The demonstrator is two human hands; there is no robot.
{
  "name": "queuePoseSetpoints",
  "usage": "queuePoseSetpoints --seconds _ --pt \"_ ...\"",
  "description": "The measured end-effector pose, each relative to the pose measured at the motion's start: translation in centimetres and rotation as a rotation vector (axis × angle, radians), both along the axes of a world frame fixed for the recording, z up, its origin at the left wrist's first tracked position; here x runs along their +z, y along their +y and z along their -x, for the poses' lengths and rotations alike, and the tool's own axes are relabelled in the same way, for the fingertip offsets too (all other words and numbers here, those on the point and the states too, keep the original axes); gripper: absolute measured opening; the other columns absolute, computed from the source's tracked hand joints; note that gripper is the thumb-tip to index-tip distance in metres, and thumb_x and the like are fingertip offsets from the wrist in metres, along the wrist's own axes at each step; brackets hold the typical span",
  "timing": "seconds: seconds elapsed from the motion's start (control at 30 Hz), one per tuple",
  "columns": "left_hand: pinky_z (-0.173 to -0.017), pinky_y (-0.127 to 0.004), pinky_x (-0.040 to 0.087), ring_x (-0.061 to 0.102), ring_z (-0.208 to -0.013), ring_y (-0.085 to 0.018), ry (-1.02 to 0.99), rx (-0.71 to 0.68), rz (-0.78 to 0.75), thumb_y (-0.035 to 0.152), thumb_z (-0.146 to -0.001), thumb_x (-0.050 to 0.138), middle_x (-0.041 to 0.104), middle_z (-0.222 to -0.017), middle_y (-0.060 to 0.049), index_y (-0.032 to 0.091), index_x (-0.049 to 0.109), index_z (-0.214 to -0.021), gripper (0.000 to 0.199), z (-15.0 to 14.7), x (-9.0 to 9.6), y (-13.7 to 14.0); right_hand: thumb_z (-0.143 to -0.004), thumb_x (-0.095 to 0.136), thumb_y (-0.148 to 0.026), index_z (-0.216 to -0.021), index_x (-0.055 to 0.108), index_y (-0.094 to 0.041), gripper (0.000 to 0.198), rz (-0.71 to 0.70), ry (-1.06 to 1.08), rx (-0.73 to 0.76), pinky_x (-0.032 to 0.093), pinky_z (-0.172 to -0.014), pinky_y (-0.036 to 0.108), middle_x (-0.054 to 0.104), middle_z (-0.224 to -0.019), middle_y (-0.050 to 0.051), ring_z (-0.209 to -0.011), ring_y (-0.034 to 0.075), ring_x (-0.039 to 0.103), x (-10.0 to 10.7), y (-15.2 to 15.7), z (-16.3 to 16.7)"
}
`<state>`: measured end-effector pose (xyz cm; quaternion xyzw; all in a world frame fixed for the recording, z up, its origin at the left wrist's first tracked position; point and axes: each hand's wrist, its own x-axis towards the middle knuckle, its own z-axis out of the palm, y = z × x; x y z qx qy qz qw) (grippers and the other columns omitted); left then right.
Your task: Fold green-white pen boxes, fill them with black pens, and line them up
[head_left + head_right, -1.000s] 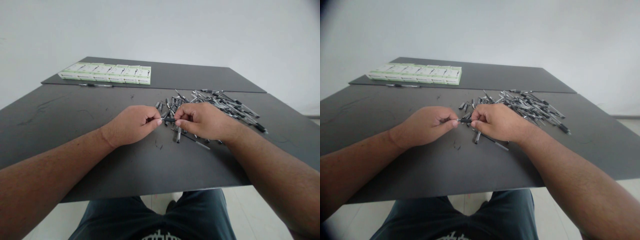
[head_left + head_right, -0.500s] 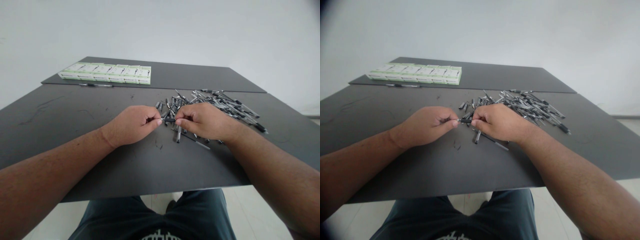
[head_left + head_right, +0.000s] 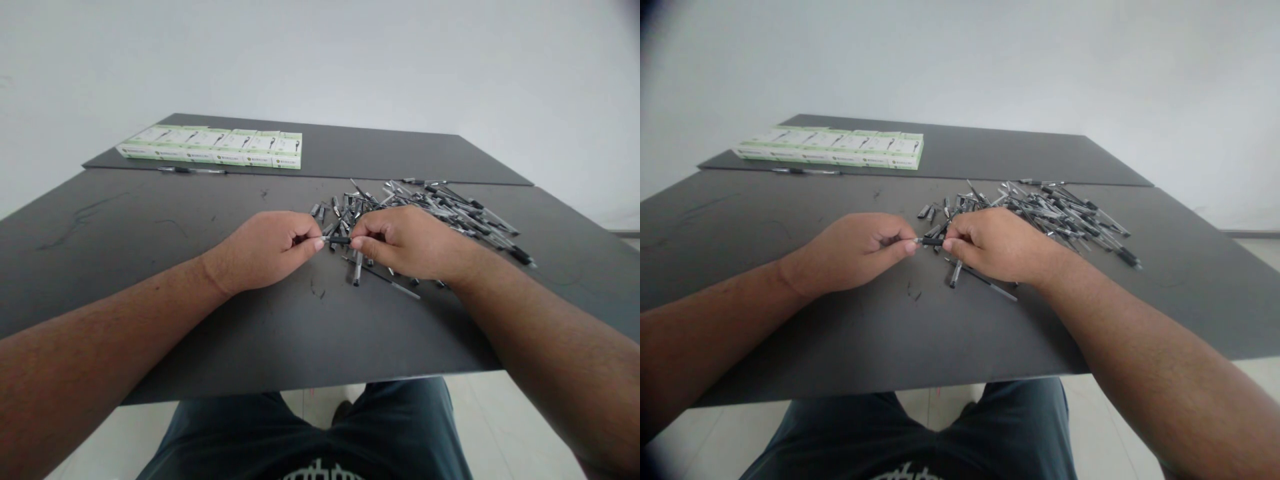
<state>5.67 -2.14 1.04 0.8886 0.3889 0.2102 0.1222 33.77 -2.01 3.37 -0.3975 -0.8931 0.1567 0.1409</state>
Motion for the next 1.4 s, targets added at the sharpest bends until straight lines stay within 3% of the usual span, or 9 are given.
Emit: queuePoseSetpoints --seconds 0.43,1.13,1.23,1.4 --pt "-0.075 -0.032 0.049 0.074 -0.080 -0.021 -0.045 0.055 0.041 0.042 -0.101 0.064 0.082 -0.087 -0.001 0.023 0.079 -0.101 0.024 -0.05 -0.09 -0.12 -0.096 0.078 -0.030 -0.099 0.075 -0.025 0.006 0.027 0.063 -0.071 0.042 -0.071 0.031 0.074 -0.079 -0.002 -0.072 0.018 0.067 -0.45 0.11 -0.09" --pt "-0.079 -0.031 0.056 0.076 -0.080 -0.020 -0.073 0.039 0.040 0.041 -0.099 0.067 0.083 -0.088 -0.002 0.023 0.080 -0.102 0.023 -0.07 -0.09 -0.28 -0.093 0.081 -0.024 -0.097 0.072 -0.025 0.010 0.018 0.049 -0.060 0.039 -0.073 0.032 0.071 -0.081 -0.003 -0.076 0.018 0.064 -0.42 0.25 -0.09" --pt "-0.084 -0.033 0.061 0.079 -0.082 -0.021 -0.140 0.041 0.100 0.033 -0.096 0.066 0.084 -0.089 -0.003 0.022 0.078 -0.102 0.018 -0.06 -0.26 -0.18 -0.094 0.080 -0.024 -0.097 0.072 -0.025 0.009 0.014 0.054 -0.064 0.039 -0.072 0.031 0.071 -0.081 -0.003 -0.074 0.017 0.063 -0.39 0.23 -0.06" --pt "-0.077 -0.034 0.068 0.081 -0.079 -0.021 -0.344 0.067 0.414 0.018 -0.079 0.061 0.085 -0.094 -0.006 0.019 0.076 -0.108 0.033 0.07 -0.95 0.66 -0.093 0.080 -0.025 -0.098 0.074 -0.025 0.008 -0.020 0.049 -0.077 0.040 -0.072 0.032 0.072 -0.081 -0.002 -0.074 0.018 0.064 -0.27 0.19 -0.10"
